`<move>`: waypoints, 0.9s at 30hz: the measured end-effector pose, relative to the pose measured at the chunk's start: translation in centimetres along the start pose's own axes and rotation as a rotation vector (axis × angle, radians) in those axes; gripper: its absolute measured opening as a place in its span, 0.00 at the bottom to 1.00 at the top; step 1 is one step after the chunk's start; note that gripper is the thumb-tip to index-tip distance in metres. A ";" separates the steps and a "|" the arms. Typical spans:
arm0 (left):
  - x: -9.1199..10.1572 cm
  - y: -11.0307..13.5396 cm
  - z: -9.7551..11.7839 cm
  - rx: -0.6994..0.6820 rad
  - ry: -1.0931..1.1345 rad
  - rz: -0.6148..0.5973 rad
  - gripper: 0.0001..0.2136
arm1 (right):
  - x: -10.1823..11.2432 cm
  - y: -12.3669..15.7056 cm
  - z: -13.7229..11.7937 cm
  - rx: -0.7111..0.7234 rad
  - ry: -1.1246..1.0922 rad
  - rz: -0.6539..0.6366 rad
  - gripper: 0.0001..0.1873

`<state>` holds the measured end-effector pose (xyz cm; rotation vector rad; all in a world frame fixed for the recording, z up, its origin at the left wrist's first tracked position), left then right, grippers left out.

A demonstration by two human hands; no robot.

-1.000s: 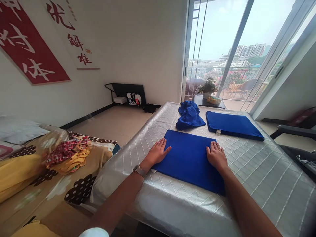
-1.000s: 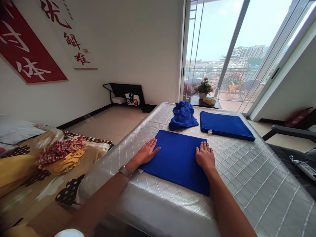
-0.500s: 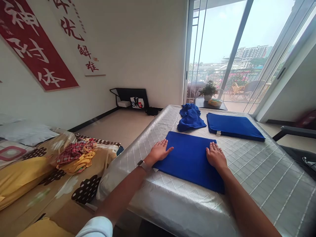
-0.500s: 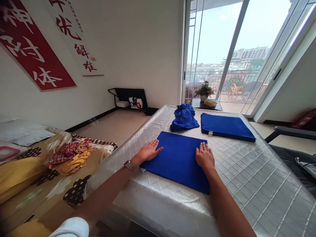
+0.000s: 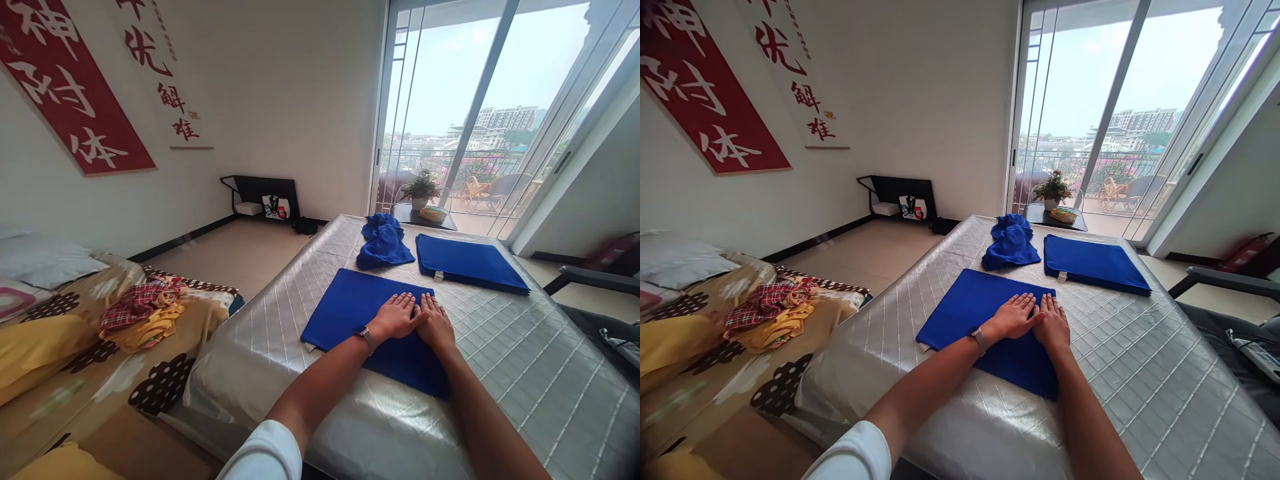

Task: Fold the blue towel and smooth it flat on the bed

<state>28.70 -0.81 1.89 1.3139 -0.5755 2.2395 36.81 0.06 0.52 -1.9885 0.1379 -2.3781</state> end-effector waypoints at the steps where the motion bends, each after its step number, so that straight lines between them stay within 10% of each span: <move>1: 0.0 0.1 -0.5 0.009 0.000 -0.001 0.35 | 0.0 0.0 0.0 -0.002 -0.007 -0.001 0.33; 15: 8.7 7.1 -18.0 0.429 -0.068 0.150 0.38 | 0.3 -0.1 0.1 -0.048 -0.065 -0.035 0.35; 27: 8.9 7.4 -19.0 0.443 -0.027 0.200 0.41 | 1.5 -1.6 -0.4 -0.019 0.096 -0.062 0.33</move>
Point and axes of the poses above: each hand's wrist, its own y-axis away from the middle knuckle, its own x-axis out of the back of the hand, z = x × y, the point moved 10 cm from there along -y, towards the middle knuckle, and after that the axes turned 13 degrees about y, right-handed, at the moved point
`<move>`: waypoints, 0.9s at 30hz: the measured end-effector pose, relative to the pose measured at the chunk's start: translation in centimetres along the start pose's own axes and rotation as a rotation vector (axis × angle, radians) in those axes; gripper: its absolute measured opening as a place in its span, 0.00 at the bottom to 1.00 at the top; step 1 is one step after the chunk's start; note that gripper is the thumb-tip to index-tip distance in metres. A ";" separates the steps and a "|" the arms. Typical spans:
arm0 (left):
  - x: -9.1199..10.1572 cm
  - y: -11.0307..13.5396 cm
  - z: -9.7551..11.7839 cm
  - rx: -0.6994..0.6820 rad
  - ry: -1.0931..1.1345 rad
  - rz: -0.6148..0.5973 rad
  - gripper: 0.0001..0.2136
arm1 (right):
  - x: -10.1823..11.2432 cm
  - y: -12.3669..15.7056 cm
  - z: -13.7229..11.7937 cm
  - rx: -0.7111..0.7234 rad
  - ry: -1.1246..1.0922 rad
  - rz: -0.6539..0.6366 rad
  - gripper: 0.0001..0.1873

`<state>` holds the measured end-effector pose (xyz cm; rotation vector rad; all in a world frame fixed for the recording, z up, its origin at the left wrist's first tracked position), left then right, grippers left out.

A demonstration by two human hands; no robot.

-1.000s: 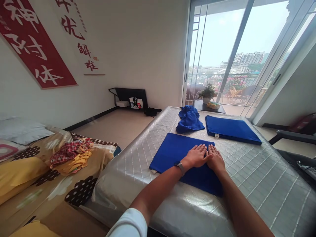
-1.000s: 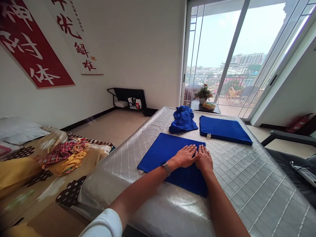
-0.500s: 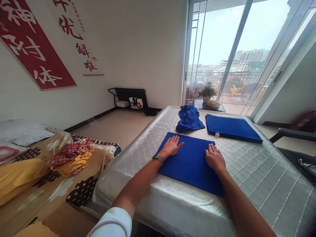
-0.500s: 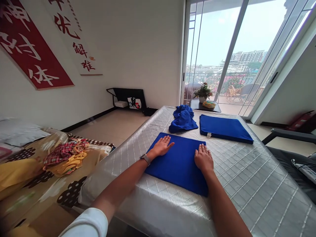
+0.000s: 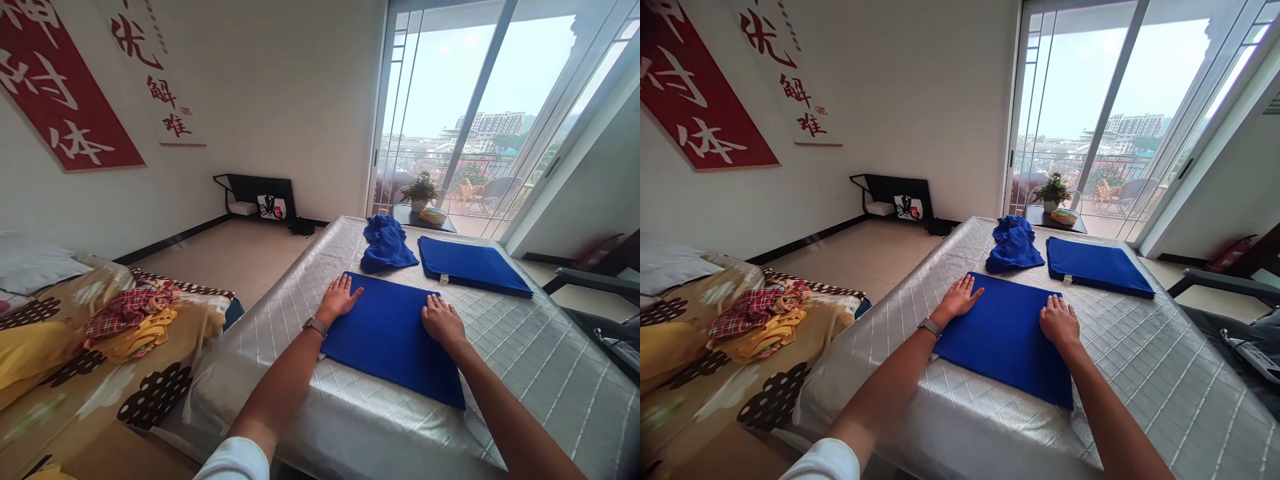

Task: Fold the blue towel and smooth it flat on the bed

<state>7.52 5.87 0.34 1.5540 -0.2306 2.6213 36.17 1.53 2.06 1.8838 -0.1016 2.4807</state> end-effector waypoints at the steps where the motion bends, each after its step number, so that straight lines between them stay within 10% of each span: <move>1: 0.0 0.0 0.0 -0.002 -0.002 0.005 0.41 | 0.4 -0.4 -0.1 0.004 -0.010 0.026 0.33; 27: 0.5 -0.9 0.8 0.100 -0.106 -0.022 0.35 | -1.2 -2.0 0.6 -0.060 -0.205 0.000 0.36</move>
Point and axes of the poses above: each hand's wrist, its own y-axis away from the middle knuckle, its own x-axis out of the back of the hand, z = x × y, the point moved 10 cm from there along -y, towards the middle knuckle, and after that the axes turned 13 degrees about y, right-handed, at the moved point
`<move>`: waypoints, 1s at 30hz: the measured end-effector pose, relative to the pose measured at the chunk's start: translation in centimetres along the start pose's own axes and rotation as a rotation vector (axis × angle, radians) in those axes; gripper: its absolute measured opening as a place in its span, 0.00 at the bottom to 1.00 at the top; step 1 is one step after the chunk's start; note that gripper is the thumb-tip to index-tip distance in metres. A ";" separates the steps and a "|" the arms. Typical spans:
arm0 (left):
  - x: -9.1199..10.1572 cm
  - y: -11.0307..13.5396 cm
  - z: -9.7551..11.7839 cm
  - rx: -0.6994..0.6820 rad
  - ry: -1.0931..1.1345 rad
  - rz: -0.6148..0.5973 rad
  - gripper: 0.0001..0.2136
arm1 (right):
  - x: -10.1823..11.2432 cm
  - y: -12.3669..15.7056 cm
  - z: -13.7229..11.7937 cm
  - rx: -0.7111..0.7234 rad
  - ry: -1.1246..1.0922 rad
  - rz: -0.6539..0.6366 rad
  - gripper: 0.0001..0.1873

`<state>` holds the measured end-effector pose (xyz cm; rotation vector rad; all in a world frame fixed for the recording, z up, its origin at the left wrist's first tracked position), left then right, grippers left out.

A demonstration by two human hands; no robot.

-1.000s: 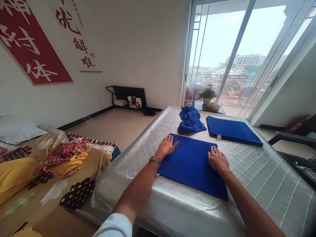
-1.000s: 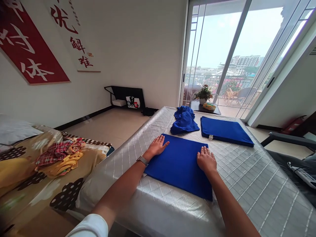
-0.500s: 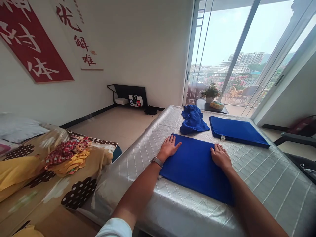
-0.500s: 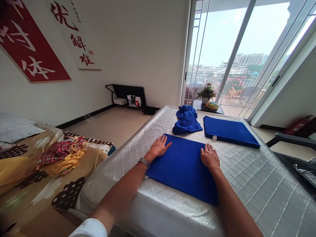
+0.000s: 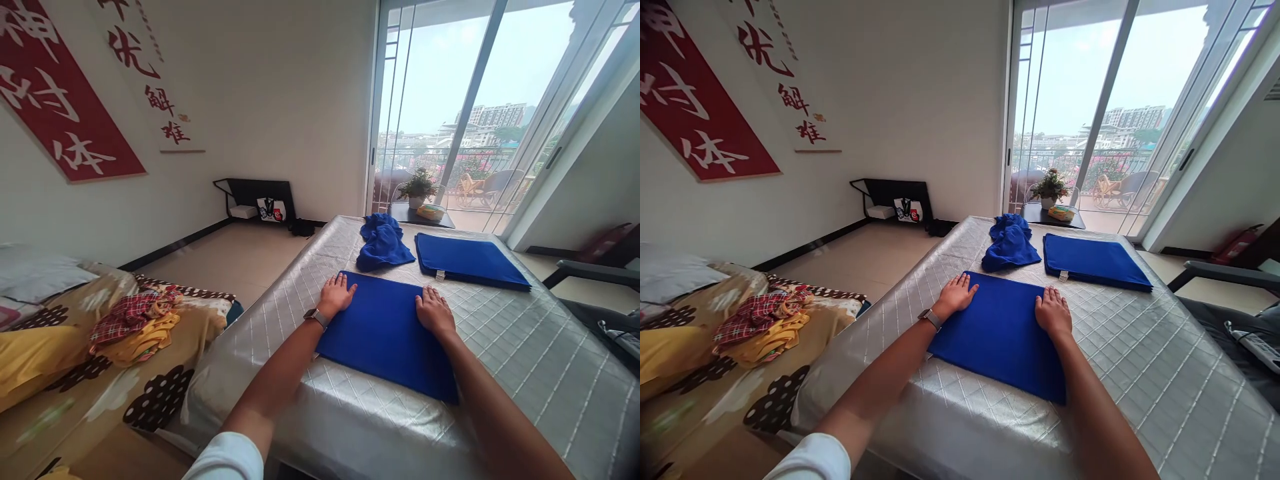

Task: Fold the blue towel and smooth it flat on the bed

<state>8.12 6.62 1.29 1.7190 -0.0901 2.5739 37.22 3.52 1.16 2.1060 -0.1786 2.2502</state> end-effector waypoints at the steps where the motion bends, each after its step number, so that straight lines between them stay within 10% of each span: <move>1: 0.2 -0.2 1.0 0.008 -0.002 0.022 0.36 | 0.1 0.0 0.0 0.000 -0.002 0.006 0.35; 8: -5.8 0.9 18.1 -0.516 0.099 -0.094 0.32 | -0.4 0.0 0.1 0.028 0.043 0.024 0.33; 12: -8.4 1.7 21.6 -0.551 0.143 -0.121 0.32 | -0.8 0.0 0.2 0.077 0.094 0.057 0.32; 17: -7.1 1.0 17.1 -0.449 0.136 -0.085 0.34 | -0.8 -0.4 0.2 0.037 0.029 0.030 0.35; 25: -2.2 -1.9 3.7 -0.201 0.023 -0.056 0.36 | -0.4 -0.3 0.2 0.003 -0.015 -0.009 0.35; 30: -1.4 -2.6 0.7 -0.196 -0.002 -0.040 0.35 | -0.3 -0.2 0.2 -0.002 0.000 -0.017 0.35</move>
Point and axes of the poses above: each hand's wrist, its own y-axis away from the middle knuckle, its own x-axis out of the back of the hand, z = x × y, the point moved 10 cm from there along -y, towards the middle knuckle, and after that the axes turned 13 degrees about y, right-handed, at the moved point
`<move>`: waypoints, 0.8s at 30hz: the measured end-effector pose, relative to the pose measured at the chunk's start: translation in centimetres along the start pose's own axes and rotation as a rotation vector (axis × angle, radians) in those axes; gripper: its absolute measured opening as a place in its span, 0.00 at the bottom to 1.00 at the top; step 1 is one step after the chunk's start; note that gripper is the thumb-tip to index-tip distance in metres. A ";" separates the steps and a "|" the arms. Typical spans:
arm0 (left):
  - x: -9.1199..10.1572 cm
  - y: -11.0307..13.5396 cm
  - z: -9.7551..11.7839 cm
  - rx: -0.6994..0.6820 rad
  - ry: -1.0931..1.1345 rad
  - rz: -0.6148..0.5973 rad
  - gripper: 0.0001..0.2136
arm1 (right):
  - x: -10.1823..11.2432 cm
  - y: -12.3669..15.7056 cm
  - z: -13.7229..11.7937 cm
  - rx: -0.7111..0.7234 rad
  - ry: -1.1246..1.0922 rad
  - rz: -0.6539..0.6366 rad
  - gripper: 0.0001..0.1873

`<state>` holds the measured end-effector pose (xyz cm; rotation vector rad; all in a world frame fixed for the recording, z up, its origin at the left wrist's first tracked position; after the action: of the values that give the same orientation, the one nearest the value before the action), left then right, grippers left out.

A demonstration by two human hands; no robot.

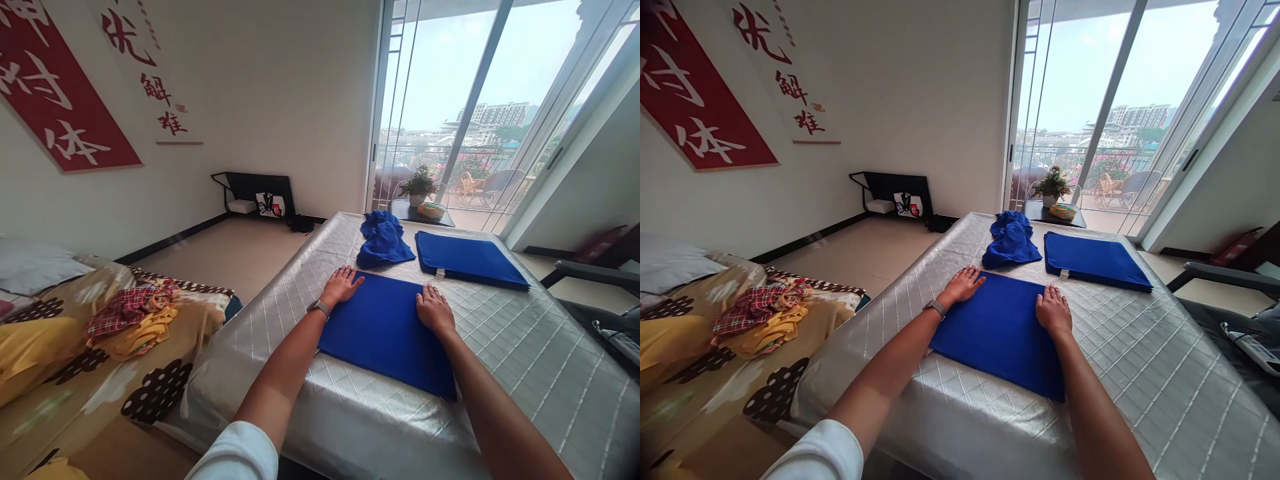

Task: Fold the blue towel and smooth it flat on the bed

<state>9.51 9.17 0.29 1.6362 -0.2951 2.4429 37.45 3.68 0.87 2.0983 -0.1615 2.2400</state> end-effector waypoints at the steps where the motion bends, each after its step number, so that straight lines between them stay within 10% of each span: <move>1: 0.0 0.0 0.0 0.002 0.004 0.013 0.36 | 0.0 0.0 0.0 0.000 0.003 0.001 0.35; 24: 0.1 0.2 0.2 0.018 0.020 0.044 0.38 | -0.1 -0.1 -0.1 0.028 0.038 -0.061 0.36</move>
<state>9.61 8.93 0.40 1.6288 -0.3093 2.4994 37.39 3.78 0.76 2.0434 -0.0634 2.2585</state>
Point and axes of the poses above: each hand's wrist, its own y-axis away from the middle knuckle, its own x-axis out of the back of the hand, z = x × y, the point moved 10 cm from there along -y, towards the middle knuckle, and after that the axes turned 13 degrees about y, right-handed, at the moved point
